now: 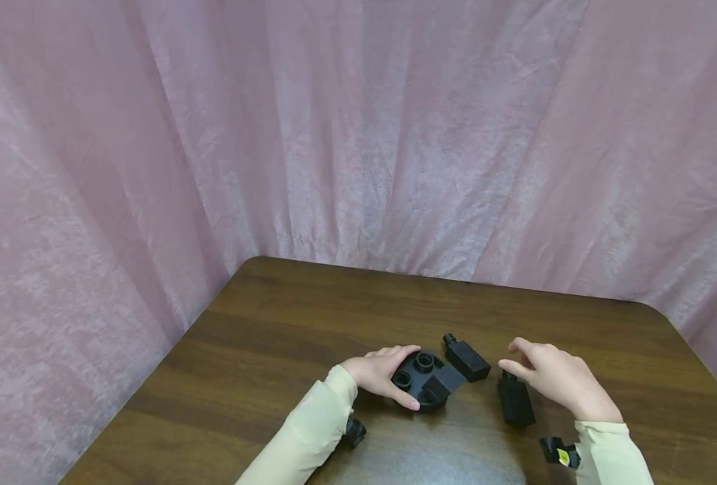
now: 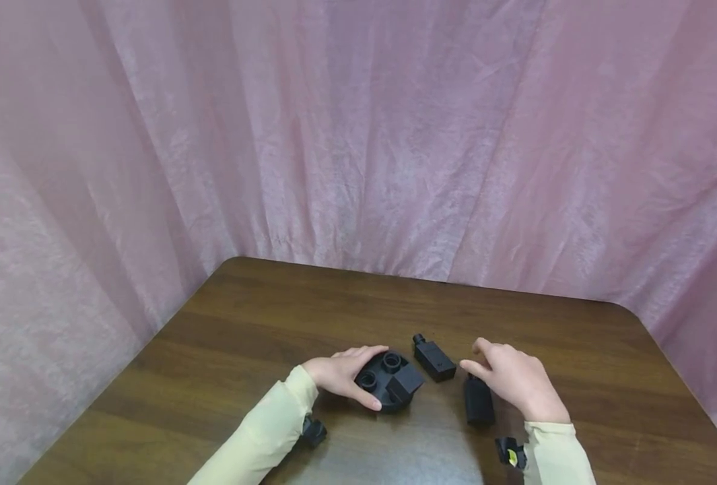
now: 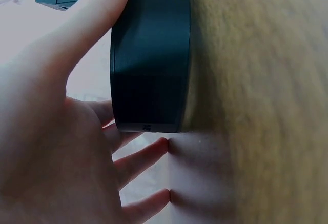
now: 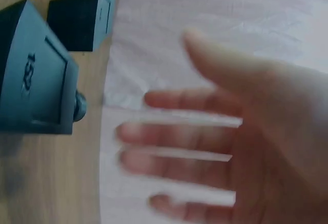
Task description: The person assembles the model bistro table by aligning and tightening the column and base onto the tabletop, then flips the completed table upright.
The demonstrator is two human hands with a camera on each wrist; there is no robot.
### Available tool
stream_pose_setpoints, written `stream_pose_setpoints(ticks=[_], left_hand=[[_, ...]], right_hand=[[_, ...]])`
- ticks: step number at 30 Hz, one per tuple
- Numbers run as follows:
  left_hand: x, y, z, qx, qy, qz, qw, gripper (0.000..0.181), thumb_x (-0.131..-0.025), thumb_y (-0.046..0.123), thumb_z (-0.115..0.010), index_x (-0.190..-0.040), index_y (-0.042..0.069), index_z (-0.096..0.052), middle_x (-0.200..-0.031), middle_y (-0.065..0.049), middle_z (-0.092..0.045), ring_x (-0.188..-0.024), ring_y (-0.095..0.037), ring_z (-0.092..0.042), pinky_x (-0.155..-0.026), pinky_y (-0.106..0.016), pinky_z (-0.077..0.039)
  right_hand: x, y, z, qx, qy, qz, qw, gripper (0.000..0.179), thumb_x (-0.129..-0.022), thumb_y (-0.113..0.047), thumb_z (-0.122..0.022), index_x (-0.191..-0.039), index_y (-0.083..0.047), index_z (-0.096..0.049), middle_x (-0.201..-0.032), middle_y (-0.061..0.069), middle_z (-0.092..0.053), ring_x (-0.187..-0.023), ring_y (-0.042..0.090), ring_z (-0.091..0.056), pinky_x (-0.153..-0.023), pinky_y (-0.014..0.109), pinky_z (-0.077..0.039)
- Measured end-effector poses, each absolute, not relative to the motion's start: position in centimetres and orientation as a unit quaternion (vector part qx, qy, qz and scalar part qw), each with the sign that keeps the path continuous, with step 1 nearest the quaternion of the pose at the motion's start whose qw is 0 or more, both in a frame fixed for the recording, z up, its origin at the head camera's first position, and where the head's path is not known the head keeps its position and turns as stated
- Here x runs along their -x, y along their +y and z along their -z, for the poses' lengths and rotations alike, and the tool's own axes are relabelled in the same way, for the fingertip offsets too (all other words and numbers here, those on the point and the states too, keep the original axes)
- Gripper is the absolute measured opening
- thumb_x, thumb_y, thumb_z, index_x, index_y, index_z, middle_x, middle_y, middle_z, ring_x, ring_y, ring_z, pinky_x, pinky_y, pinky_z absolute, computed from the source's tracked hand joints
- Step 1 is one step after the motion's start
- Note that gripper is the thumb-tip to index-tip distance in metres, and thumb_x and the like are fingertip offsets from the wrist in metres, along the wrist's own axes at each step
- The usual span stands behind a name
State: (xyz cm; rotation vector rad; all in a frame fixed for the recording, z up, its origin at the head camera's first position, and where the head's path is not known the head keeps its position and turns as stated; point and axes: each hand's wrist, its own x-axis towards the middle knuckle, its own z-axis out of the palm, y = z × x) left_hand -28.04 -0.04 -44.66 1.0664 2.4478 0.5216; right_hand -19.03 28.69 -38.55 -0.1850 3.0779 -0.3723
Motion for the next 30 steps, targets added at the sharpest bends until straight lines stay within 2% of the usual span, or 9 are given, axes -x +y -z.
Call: stream_pose_setpoints(ticks=[4, 8, 13, 17, 22, 27, 30], left_hand=[[28.0, -0.1, 44.6, -0.381, 0.881, -0.187, 0.208, 0.094, -0.069, 0.056, -0.067, -0.142, 0.028, -0.015, -0.136, 0.005, -0.037, -0.125, -0.017, -0.036, -0.099, -0.041, -0.032], [28.0, -0.1, 44.6, -0.383, 0.880, -0.189, 0.209, 0.094, -0.069, 0.057, -0.067, -0.142, 0.028, -0.015, -0.136, 0.005, -0.037, -0.125, -0.017, -0.036, -0.099, -0.042, -0.031], [28.1, -0.1, 44.7, -0.387, 0.879, -0.188, 0.206, 0.094, -0.069, 0.057, -0.066, -0.143, 0.028, -0.015, -0.136, 0.004, -0.038, -0.124, -0.017, -0.037, -0.099, -0.042, -0.032], [28.1, -0.1, 44.7, -0.387, 0.879, -0.188, 0.204, 0.095, -0.069, 0.057, -0.066, -0.143, 0.027, -0.015, -0.136, 0.004, -0.038, -0.124, -0.017, -0.037, -0.099, -0.042, -0.032], [28.1, -0.1, 44.6, -0.388, 0.879, -0.189, 0.205, 0.095, -0.069, 0.057, -0.066, -0.143, 0.026, -0.015, -0.137, 0.003, -0.037, -0.125, -0.018, -0.036, -0.099, -0.043, -0.031], [28.1, -0.1, 44.7, -0.385, 0.879, -0.189, 0.207, 0.095, -0.069, 0.057, -0.066, -0.143, 0.027, -0.015, -0.137, 0.004, -0.037, -0.125, -0.018, -0.035, -0.099, -0.043, -0.031], [28.1, 0.0, 44.8, -0.386, 0.877, -0.191, 0.211, 0.094, -0.070, 0.056, -0.066, -0.143, 0.027, -0.014, -0.137, 0.004, -0.036, -0.125, -0.018, -0.035, -0.099, -0.043, -0.032]], right_hand=[[19.0, 29.2, 38.9, 0.033, 0.989, 0.111, 0.091, 0.066, -0.078, -0.062, -0.050, -0.117, -0.009, -0.051, -0.107, 0.012, -0.063, -0.086, 0.029, -0.062, -0.059, 0.046, -0.044], [19.1, 29.2, 39.5, 0.028, 0.985, 0.113, 0.130, 0.071, -0.074, -0.060, -0.057, -0.119, -0.006, -0.050, -0.113, 0.016, -0.060, -0.090, 0.032, -0.061, -0.060, 0.047, -0.043], [19.3, 28.7, 39.9, 0.032, 0.982, 0.120, 0.139, 0.074, -0.067, -0.057, -0.066, -0.118, -0.008, -0.047, -0.114, 0.014, -0.059, -0.091, 0.031, -0.060, -0.060, 0.046, -0.043], [19.6, 28.4, 40.3, 0.039, 0.980, 0.138, 0.141, 0.075, -0.065, -0.055, -0.069, -0.119, -0.011, -0.042, -0.120, 0.017, -0.055, -0.095, 0.034, -0.059, -0.061, 0.046, -0.043], [19.8, 28.4, 40.9, 0.042, 0.975, 0.160, 0.146, 0.072, -0.068, -0.048, -0.071, -0.121, -0.014, -0.035, -0.126, 0.020, -0.050, -0.096, 0.036, -0.058, -0.061, 0.047, -0.043], [19.8, 28.8, 41.2, 0.047, 0.974, 0.171, 0.143, 0.065, -0.075, -0.030, -0.069, -0.128, -0.017, -0.034, -0.126, 0.017, -0.051, -0.075, 0.023, -0.058, -0.053, 0.037, -0.038], [19.8, 29.2, 41.3, 0.053, 0.971, 0.188, 0.141, 0.063, -0.079, -0.023, -0.065, -0.132, -0.015, -0.033, -0.128, 0.019, -0.049, -0.076, 0.022, -0.058, -0.053, 0.034, -0.037]])
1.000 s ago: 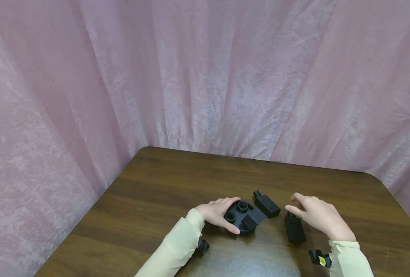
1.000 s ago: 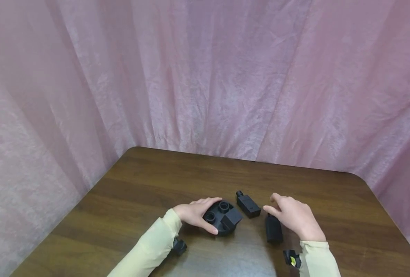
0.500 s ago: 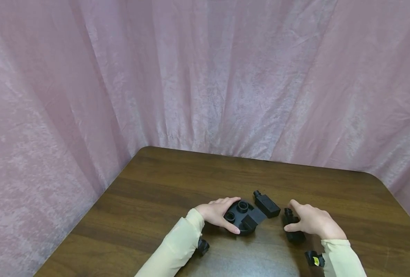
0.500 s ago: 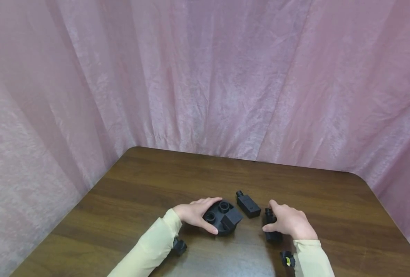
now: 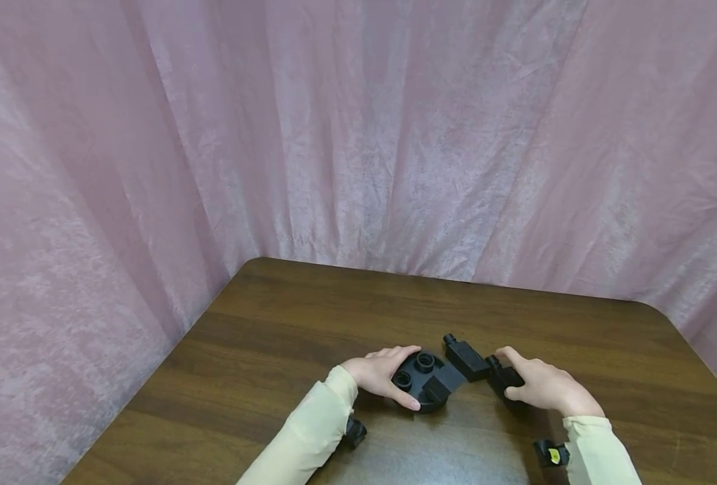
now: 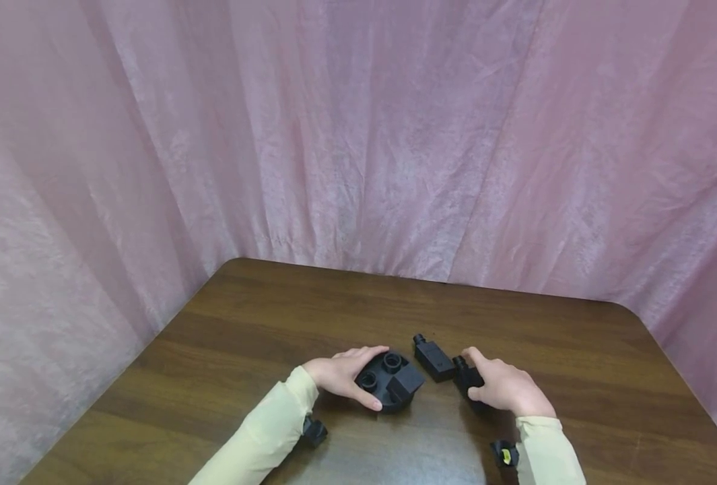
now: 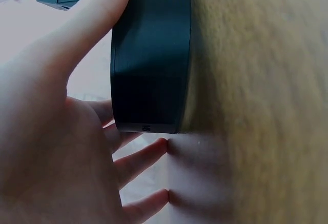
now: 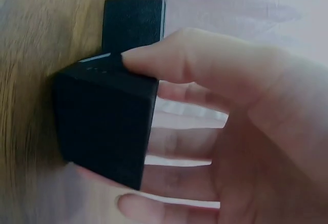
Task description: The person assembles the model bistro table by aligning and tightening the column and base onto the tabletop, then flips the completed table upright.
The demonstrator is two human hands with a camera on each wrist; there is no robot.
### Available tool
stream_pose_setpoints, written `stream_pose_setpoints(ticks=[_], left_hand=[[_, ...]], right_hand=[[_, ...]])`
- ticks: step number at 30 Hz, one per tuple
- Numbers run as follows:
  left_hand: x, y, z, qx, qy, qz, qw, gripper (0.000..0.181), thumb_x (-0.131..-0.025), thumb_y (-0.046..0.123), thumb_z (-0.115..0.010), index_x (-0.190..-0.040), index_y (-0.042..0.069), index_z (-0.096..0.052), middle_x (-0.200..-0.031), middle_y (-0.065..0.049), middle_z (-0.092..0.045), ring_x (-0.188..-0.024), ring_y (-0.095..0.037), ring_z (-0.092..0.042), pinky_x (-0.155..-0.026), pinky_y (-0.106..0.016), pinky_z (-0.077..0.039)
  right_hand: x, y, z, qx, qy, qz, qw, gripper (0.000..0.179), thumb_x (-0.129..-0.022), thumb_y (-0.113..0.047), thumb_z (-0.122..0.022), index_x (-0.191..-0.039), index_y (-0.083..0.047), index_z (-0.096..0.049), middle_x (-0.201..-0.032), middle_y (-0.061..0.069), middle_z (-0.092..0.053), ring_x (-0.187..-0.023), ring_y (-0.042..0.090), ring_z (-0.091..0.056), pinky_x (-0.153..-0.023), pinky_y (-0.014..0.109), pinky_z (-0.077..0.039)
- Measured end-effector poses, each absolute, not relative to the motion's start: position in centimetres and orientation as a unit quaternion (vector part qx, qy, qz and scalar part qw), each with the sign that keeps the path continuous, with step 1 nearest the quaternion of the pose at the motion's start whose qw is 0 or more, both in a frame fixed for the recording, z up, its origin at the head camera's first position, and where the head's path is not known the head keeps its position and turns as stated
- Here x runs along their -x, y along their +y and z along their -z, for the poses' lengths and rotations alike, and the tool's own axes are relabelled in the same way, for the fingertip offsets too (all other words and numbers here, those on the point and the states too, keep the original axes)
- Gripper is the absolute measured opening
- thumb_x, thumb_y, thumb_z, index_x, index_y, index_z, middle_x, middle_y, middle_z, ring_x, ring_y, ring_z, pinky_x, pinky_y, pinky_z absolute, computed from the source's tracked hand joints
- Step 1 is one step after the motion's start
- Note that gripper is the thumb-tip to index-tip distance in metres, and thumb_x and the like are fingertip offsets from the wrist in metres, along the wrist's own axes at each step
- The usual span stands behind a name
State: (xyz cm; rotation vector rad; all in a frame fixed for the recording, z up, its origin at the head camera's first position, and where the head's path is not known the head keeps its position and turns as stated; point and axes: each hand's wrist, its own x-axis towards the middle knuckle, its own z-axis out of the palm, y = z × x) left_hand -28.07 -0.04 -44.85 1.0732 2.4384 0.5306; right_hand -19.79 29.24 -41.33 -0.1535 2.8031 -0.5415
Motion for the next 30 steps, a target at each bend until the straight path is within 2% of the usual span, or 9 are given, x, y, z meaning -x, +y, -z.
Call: stream_pose_setpoints(ticks=[5, 12, 18, 22, 26, 30], left_hand=[[28.1, 0.0, 44.9, -0.390, 0.875, -0.193, 0.212, 0.093, -0.070, 0.055, -0.067, -0.143, 0.027, -0.015, -0.135, 0.005, -0.038, -0.124, -0.017, -0.037, -0.098, -0.042, -0.033], [28.0, -0.1, 44.7, -0.391, 0.876, -0.193, 0.206, 0.093, -0.070, 0.055, -0.067, -0.142, 0.026, -0.016, -0.135, 0.003, -0.039, -0.122, -0.017, -0.038, -0.098, -0.040, -0.033], [28.1, -0.1, 44.6, -0.390, 0.877, -0.192, 0.203, 0.091, -0.070, 0.054, -0.067, -0.142, 0.027, -0.018, -0.133, 0.004, -0.040, -0.120, -0.016, -0.039, -0.096, -0.040, -0.034], [28.1, -0.1, 44.7, -0.392, 0.879, -0.189, 0.196, 0.092, -0.069, 0.055, -0.067, -0.142, 0.028, -0.018, -0.131, 0.004, -0.042, -0.119, -0.016, -0.040, -0.095, -0.039, -0.034], [28.1, -0.1, 44.7, -0.394, 0.879, -0.185, 0.196, 0.092, -0.069, 0.056, -0.067, -0.142, 0.029, -0.017, -0.133, 0.005, -0.040, -0.120, -0.016, -0.039, -0.096, -0.039, -0.034], [28.2, -0.2, 44.8, -0.395, 0.877, -0.184, 0.205, 0.092, -0.069, 0.056, -0.067, -0.142, 0.033, -0.016, -0.139, 0.006, -0.035, -0.125, -0.017, -0.035, -0.100, -0.041, -0.031]], right_hand=[[19.8, 30.1, 41.1, 0.071, 0.968, 0.212, 0.117, 0.059, -0.081, -0.024, -0.063, -0.130, -0.009, -0.034, -0.114, 0.025, -0.055, -0.093, 0.032, -0.060, -0.065, 0.041, -0.046], [19.9, 30.0, 40.5, 0.071, 0.973, 0.215, 0.042, 0.046, -0.082, -0.027, -0.061, -0.120, -0.010, -0.040, -0.097, 0.011, -0.061, -0.077, 0.017, -0.058, -0.064, 0.036, -0.045], [20.0, 29.3, 39.7, 0.081, 0.976, 0.198, -0.041, 0.034, -0.081, -0.028, -0.063, -0.107, -0.009, -0.052, -0.096, 0.009, -0.064, -0.084, 0.024, -0.061, -0.068, 0.040, -0.046], [20.0, 28.8, 39.4, 0.100, 0.972, 0.185, -0.107, 0.023, -0.078, -0.023, -0.067, -0.097, -0.013, -0.058, -0.092, 0.003, -0.063, -0.080, 0.018, -0.059, -0.065, 0.035, -0.045], [19.8, 28.1, 39.3, 0.124, 0.961, 0.193, -0.156, 0.024, -0.076, -0.021, -0.070, -0.097, -0.017, -0.059, -0.089, -0.002, -0.059, -0.071, 0.010, -0.052, -0.060, 0.025, -0.041], [20.0, 26.9, 39.4, 0.154, 0.947, 0.210, -0.190, 0.028, -0.076, -0.020, -0.071, -0.101, -0.017, -0.059, -0.092, -0.006, -0.057, -0.073, 0.009, -0.056, -0.062, 0.026, -0.047]])
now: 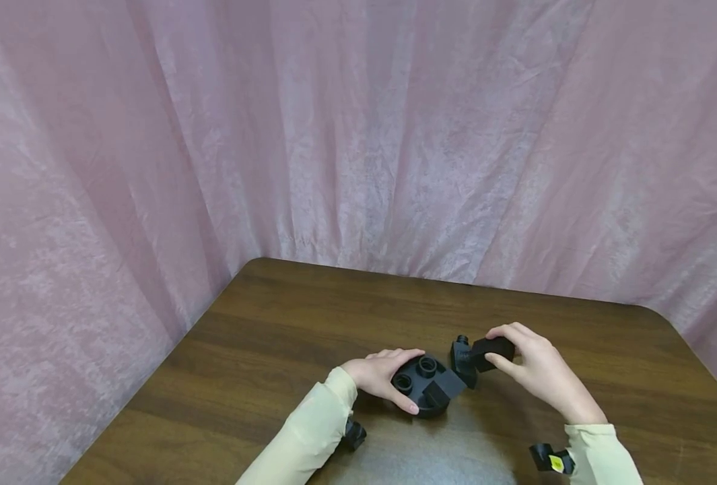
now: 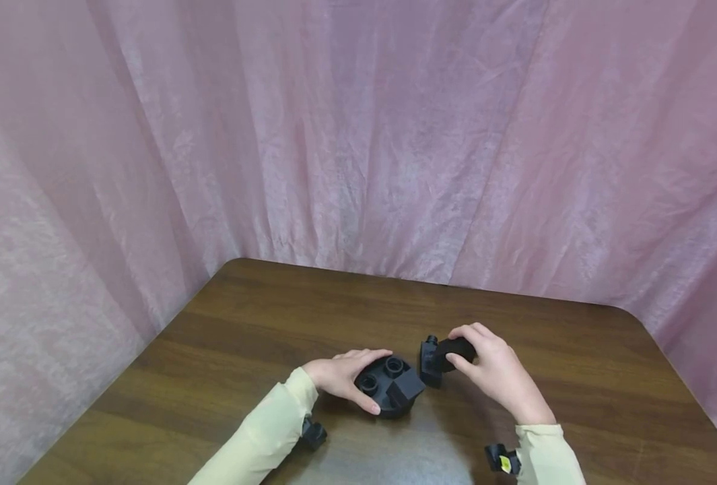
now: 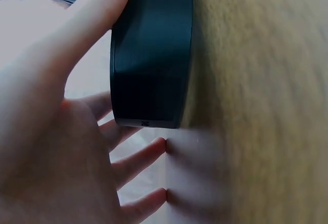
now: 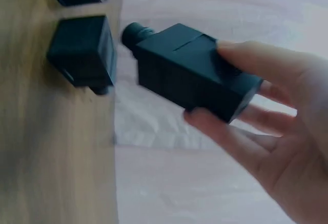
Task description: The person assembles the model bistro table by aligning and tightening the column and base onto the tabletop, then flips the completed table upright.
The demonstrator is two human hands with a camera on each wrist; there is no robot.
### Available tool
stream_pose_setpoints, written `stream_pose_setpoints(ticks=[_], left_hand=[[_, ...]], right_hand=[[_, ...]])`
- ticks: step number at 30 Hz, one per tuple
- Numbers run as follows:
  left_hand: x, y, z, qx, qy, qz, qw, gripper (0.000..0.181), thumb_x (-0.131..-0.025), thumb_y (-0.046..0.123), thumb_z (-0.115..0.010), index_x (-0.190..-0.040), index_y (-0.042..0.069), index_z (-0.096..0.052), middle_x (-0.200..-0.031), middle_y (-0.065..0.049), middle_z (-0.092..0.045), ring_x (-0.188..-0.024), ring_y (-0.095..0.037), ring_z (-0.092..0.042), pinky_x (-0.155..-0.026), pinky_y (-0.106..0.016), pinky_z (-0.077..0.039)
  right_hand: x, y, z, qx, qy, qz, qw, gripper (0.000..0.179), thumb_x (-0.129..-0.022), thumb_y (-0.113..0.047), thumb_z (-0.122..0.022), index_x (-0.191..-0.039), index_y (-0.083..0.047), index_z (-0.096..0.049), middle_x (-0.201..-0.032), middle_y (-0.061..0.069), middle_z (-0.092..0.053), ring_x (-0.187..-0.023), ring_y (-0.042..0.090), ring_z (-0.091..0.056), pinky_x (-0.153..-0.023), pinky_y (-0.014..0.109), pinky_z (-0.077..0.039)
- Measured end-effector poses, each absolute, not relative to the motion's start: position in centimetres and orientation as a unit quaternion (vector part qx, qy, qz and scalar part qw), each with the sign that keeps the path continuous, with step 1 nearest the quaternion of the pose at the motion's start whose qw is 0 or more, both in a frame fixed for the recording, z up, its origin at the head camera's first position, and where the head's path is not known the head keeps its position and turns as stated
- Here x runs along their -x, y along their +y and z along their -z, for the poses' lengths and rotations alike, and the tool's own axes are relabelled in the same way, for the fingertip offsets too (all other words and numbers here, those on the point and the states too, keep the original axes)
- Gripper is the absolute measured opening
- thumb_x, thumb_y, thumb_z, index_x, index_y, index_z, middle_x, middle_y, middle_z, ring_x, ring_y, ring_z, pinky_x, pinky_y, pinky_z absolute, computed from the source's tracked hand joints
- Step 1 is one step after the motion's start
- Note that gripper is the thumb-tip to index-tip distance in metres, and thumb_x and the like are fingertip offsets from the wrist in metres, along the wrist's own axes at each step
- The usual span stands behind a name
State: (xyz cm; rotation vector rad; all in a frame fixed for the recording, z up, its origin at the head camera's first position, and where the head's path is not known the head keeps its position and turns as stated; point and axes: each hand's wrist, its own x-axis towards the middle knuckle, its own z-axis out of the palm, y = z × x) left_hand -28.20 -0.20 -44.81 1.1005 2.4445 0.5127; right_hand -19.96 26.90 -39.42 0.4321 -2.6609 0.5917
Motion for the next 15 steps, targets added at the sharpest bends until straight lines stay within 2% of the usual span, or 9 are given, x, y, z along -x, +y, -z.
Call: stream_pose_setpoints(ticks=[3, 6, 12, 15], left_hand=[[28.2, -0.3, 44.8, -0.398, 0.875, -0.184, 0.204, 0.092, -0.068, 0.055, -0.068, -0.142, 0.034, -0.016, -0.141, 0.007, -0.034, -0.127, -0.017, -0.033, -0.100, -0.041, -0.030], [28.2, -0.3, 44.8, -0.396, 0.876, -0.186, 0.203, 0.092, -0.066, 0.054, -0.070, -0.141, 0.037, -0.018, -0.141, 0.008, -0.034, -0.127, -0.017, -0.033, -0.099, -0.041, -0.031], [28.1, -0.2, 44.8, -0.372, 0.882, -0.194, 0.214, 0.091, -0.063, 0.055, -0.072, -0.138, 0.042, -0.021, -0.137, 0.007, -0.038, -0.124, -0.015, -0.035, -0.096, -0.040, -0.033], [28.1, -0.1, 44.7, -0.365, 0.885, -0.193, 0.214, 0.092, -0.062, 0.056, -0.073, -0.137, 0.042, -0.022, -0.135, 0.006, -0.040, -0.123, -0.015, -0.036, -0.094, -0.038, -0.035]], right_hand=[[20.3, 26.1, 39.6, -0.181, -0.935, -0.222, 0.209, 0.032, -0.075, -0.016, -0.071, -0.105, -0.016, -0.059, -0.096, -0.006, -0.057, -0.083, 0.010, -0.060, -0.069, 0.029, -0.050], [20.5, 25.4, 40.1, -0.215, -0.924, -0.228, 0.219, 0.036, -0.074, -0.012, -0.072, -0.107, -0.014, -0.058, -0.100, -0.005, -0.057, -0.086, 0.009, -0.058, -0.070, 0.027, -0.050], [20.7, 24.3, 40.8, -0.271, -0.913, -0.230, 0.201, 0.042, -0.072, -0.007, -0.073, -0.110, -0.015, -0.057, -0.105, -0.004, -0.054, -0.076, 0.002, -0.049, -0.059, 0.019, -0.042], [20.7, 23.9, 41.1, -0.284, -0.912, -0.224, 0.194, 0.047, -0.070, -0.005, -0.074, -0.112, -0.016, -0.057, -0.107, -0.006, -0.053, -0.076, 0.002, -0.048, -0.061, 0.020, -0.043]])
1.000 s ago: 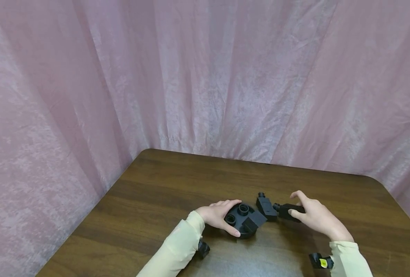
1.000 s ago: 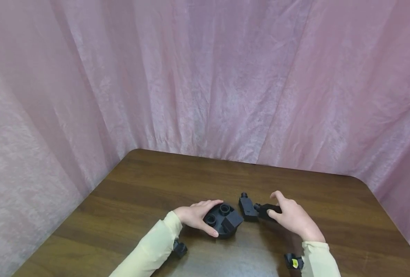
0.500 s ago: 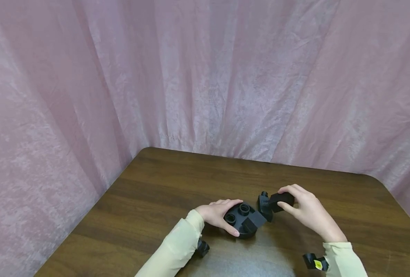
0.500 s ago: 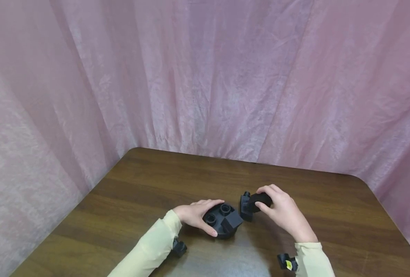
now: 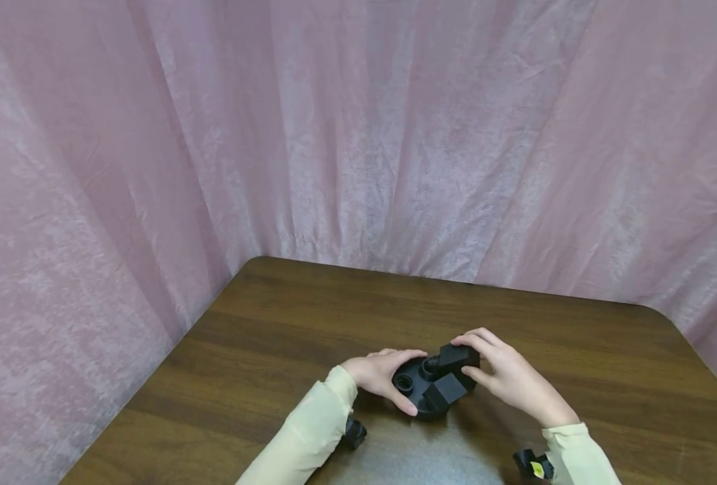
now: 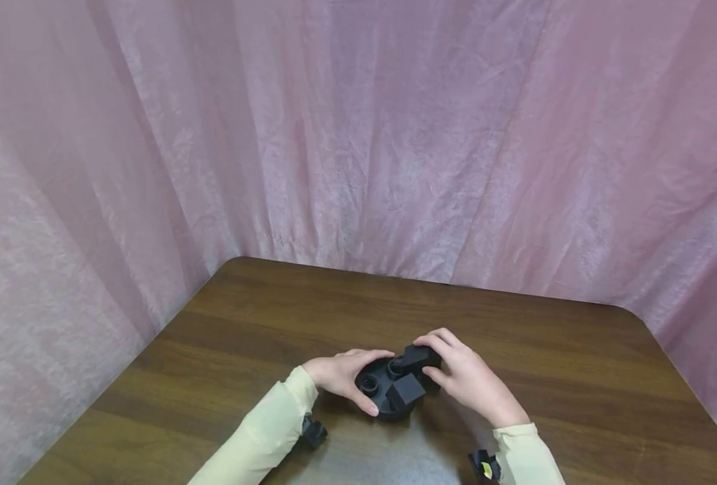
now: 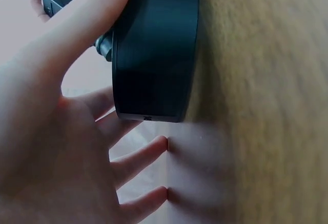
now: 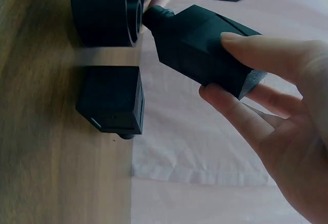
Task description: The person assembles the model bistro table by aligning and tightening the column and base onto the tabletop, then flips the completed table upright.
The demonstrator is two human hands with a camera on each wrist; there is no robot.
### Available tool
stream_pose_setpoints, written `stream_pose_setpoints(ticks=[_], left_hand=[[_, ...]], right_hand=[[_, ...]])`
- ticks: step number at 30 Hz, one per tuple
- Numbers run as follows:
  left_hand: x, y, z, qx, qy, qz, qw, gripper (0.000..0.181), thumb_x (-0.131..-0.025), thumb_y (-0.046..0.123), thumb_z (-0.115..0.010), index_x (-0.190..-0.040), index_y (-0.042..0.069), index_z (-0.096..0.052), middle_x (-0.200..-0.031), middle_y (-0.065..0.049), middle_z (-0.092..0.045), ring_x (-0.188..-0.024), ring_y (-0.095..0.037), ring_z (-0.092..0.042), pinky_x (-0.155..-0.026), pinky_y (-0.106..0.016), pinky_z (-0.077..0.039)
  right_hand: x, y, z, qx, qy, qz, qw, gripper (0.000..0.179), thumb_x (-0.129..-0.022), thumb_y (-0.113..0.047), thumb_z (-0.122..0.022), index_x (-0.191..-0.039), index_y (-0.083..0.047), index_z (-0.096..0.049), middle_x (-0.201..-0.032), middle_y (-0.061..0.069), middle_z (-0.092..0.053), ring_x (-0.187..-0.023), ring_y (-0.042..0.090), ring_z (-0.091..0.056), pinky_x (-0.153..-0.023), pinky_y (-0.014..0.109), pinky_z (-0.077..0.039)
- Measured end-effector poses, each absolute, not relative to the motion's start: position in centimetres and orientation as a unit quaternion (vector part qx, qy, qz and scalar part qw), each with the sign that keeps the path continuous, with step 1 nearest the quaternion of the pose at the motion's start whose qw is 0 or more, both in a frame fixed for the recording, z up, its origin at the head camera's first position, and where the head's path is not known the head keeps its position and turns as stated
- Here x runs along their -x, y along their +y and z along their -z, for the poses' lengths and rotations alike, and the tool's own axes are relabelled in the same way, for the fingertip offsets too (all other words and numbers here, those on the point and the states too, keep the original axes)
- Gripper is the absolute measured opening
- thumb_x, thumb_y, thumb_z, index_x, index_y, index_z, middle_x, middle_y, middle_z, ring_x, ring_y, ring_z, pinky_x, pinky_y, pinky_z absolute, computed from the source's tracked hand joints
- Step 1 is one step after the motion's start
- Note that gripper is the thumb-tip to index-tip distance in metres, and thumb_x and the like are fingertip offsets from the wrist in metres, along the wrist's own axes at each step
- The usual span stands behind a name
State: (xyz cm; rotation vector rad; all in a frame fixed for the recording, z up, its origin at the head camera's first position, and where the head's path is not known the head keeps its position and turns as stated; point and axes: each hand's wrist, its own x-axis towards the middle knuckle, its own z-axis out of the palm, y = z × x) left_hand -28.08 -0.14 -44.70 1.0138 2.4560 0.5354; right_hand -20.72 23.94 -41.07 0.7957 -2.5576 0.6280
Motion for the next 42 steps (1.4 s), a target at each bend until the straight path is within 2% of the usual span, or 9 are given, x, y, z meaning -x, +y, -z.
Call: stream_pose_setpoints(ticks=[6, 12, 18, 26, 30, 34, 38, 42], left_hand=[[28.1, -0.1, 44.7, -0.367, 0.886, -0.191, 0.209, 0.092, -0.061, 0.057, -0.073, -0.137, 0.041, -0.023, -0.134, 0.007, -0.041, -0.123, -0.016, -0.037, -0.093, -0.038, -0.036], [28.2, -0.1, 44.8, -0.366, 0.885, -0.191, 0.216, 0.092, -0.062, 0.057, -0.072, -0.137, 0.042, -0.021, -0.136, 0.008, -0.039, -0.125, -0.016, -0.036, -0.094, -0.039, -0.035], [28.3, -0.1, 44.5, -0.364, 0.884, -0.192, 0.224, 0.092, -0.063, 0.056, -0.072, -0.138, 0.041, -0.021, -0.137, 0.008, -0.037, -0.125, -0.016, -0.035, -0.093, -0.040, -0.036], [28.1, 0.1, 44.6, -0.358, 0.887, -0.187, 0.222, 0.092, -0.063, 0.057, -0.072, -0.138, 0.041, -0.021, -0.137, 0.007, -0.038, -0.125, -0.016, -0.036, -0.094, -0.040, -0.036], [27.8, 0.2, 44.8, -0.346, 0.893, -0.188, 0.219, 0.092, -0.061, 0.058, -0.073, -0.137, 0.038, -0.024, -0.134, 0.007, -0.040, -0.123, -0.014, -0.037, -0.093, -0.038, -0.038], [27.5, 0.4, 44.9, -0.343, 0.894, -0.190, 0.218, 0.092, -0.060, 0.057, -0.073, -0.136, 0.036, -0.027, -0.133, 0.008, -0.042, -0.122, -0.013, -0.039, -0.092, -0.036, -0.038], [27.5, 0.4, 44.9, -0.338, 0.896, -0.191, 0.215, 0.091, -0.060, 0.057, -0.073, -0.136, 0.037, -0.026, -0.133, 0.008, -0.042, -0.122, -0.014, -0.038, -0.092, -0.037, -0.038], [27.7, 0.2, 44.5, -0.334, 0.899, -0.190, 0.212, 0.091, -0.060, 0.057, -0.074, -0.136, 0.039, -0.026, -0.133, 0.007, -0.041, -0.122, -0.014, -0.039, -0.091, -0.038, -0.038]], right_hand=[[20.6, 23.6, 41.4, -0.290, -0.915, -0.218, 0.177, 0.053, -0.067, -0.002, -0.075, -0.114, -0.018, -0.055, -0.107, -0.007, -0.053, -0.092, 0.005, -0.055, -0.072, 0.029, -0.049], [20.6, 23.6, 41.2, -0.286, -0.918, -0.222, 0.160, 0.056, -0.069, -0.002, -0.074, -0.118, -0.020, -0.053, -0.108, -0.005, -0.053, -0.091, 0.007, -0.056, -0.071, 0.029, -0.049], [20.7, 23.6, 40.3, -0.267, -0.927, -0.232, 0.129, 0.060, -0.073, -0.007, -0.072, -0.125, -0.024, -0.047, -0.109, -0.002, -0.057, -0.084, 0.012, -0.064, -0.069, 0.026, -0.051], [22.0, 22.5, 39.5, -0.254, -0.932, -0.236, 0.103, 0.048, -0.080, -0.026, -0.066, -0.125, -0.028, -0.049, -0.107, -0.003, -0.059, -0.084, 0.013, -0.062, -0.070, 0.030, -0.050], [22.7, 22.2, 39.7, -0.229, -0.939, -0.249, 0.059, 0.046, -0.086, -0.039, -0.054, -0.130, -0.027, -0.046, -0.107, -0.004, -0.058, -0.092, 0.012, -0.060, -0.077, 0.033, -0.048], [23.0, 22.0, 40.3, -0.214, -0.945, -0.246, 0.023, 0.045, -0.092, -0.039, -0.045, -0.134, -0.024, -0.042, -0.114, 0.001, -0.058, -0.102, 0.017, -0.058, -0.084, 0.037, -0.047], [23.2, 21.9, 40.7, -0.203, -0.947, -0.247, 0.037, 0.044, -0.092, -0.035, -0.047, -0.133, -0.020, -0.043, -0.116, 0.005, -0.058, -0.103, 0.020, -0.058, -0.084, 0.040, -0.046], [23.5, 21.9, 40.6, -0.206, -0.946, -0.240, 0.073, 0.042, -0.091, -0.035, -0.048, -0.130, -0.016, -0.048, -0.111, 0.001, -0.058, -0.095, 0.015, -0.059, -0.078, 0.035, -0.047]])
